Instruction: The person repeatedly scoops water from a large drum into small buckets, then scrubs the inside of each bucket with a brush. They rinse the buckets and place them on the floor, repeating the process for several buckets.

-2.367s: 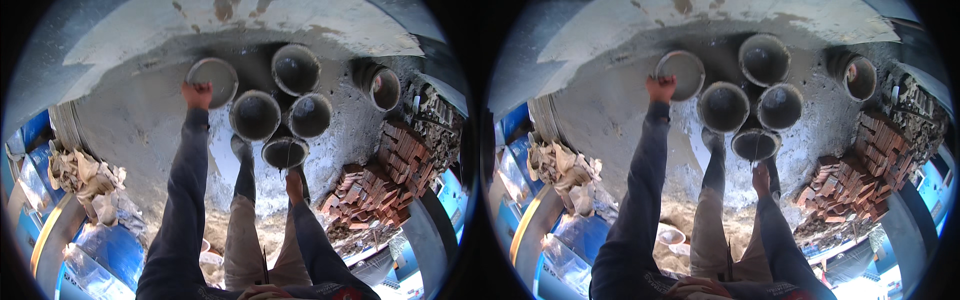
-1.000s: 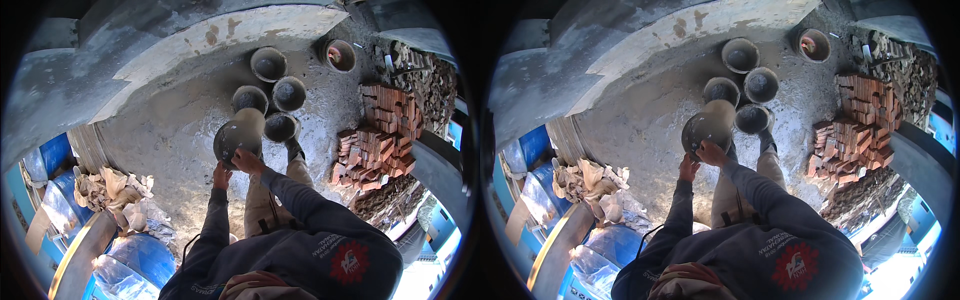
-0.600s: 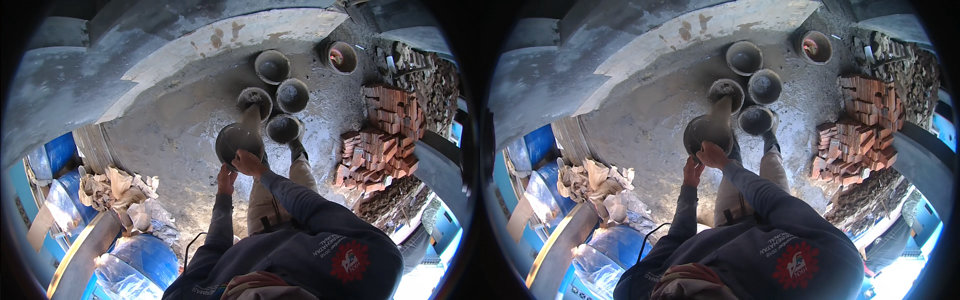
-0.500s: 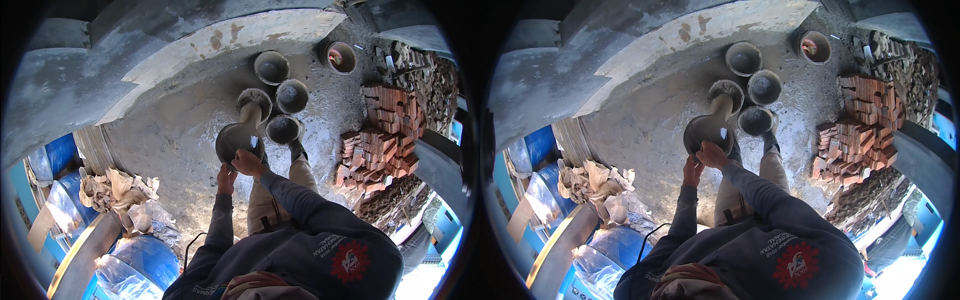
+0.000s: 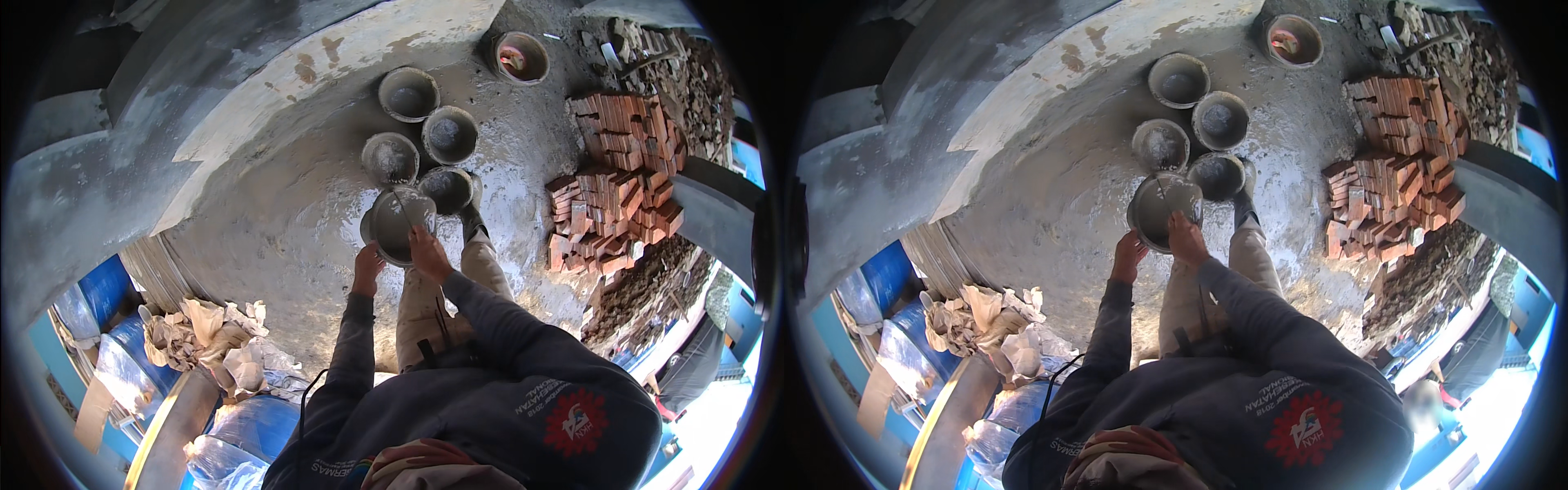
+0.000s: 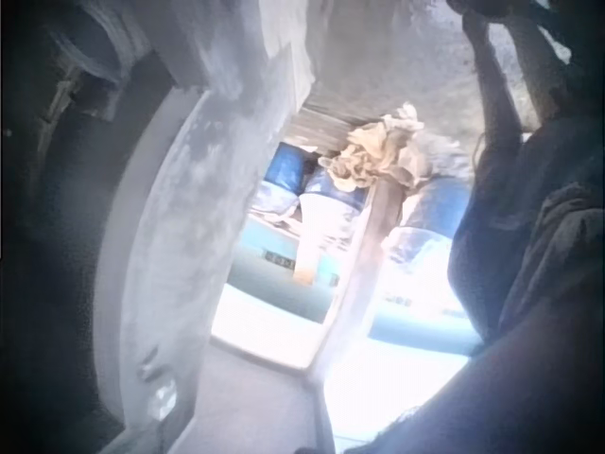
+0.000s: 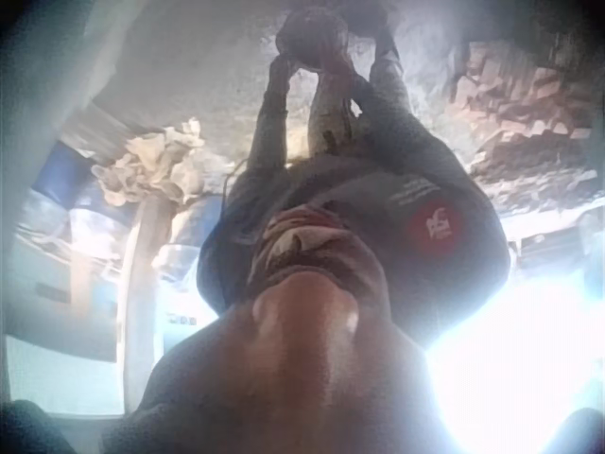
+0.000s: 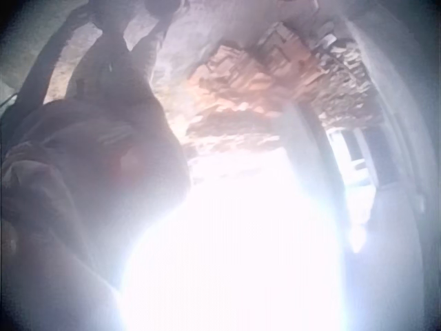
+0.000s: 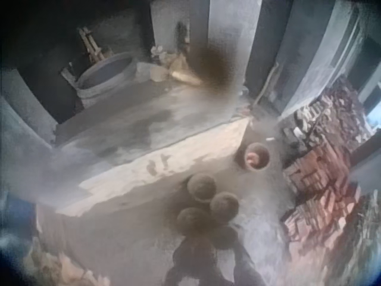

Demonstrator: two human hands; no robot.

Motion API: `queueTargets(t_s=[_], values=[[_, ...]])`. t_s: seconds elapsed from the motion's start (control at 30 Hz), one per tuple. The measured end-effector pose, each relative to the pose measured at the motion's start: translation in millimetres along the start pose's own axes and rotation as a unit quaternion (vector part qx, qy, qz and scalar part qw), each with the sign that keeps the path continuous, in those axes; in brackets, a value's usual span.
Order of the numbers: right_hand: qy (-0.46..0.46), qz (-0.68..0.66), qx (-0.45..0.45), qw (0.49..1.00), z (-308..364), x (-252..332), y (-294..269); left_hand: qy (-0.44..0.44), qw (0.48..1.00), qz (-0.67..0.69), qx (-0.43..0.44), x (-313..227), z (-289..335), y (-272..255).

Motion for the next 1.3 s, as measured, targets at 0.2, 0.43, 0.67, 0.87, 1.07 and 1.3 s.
queueTargets(t_s=[0.2,0.43,0.67,0.87,1.07,1.3], values=[[0.037,0.04,0.032,0.998,-13.2,-41.8,-9.5,0.001,0.998,-0.061,0.018,0.2,-3.7,49.8],[0.019,-0.016,0.003,1.0,-5.5,-54.0,-7.0,-0.006,0.996,-0.092,0.01,0.4,3.0,57.7],[0.026,-0.039,0.009,0.999,-3.7,-24.7,-25.6,-0.012,0.998,-0.059,0.009,-19.5,10.8,51.8],[-0.179,0.178,-0.106,0.962,-19.3,17.6,-90.4,0.05,0.997,0.023,0.052,-39.1,32.3,93.5],[-0.031,-0.049,-0.068,0.996,-70.1,-37.4,-167.9,0.094,0.994,0.01,0.051,-56.3,28.2,189.7],[-0.058,-0.093,-0.124,0.986,-90.1,-33.8,-225.4,0.148,0.986,-0.038,0.073,-92.1,25.1,261.3]])
Point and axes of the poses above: each hand's wrist, its own z-axis away from the middle knuckle, its own y-axis out of the palm, x = y × z, the point moved 9 cm from there along -z, towards the middle knuckle, and after that the axes turned 2 degrees about x, right-handed, at the moved point
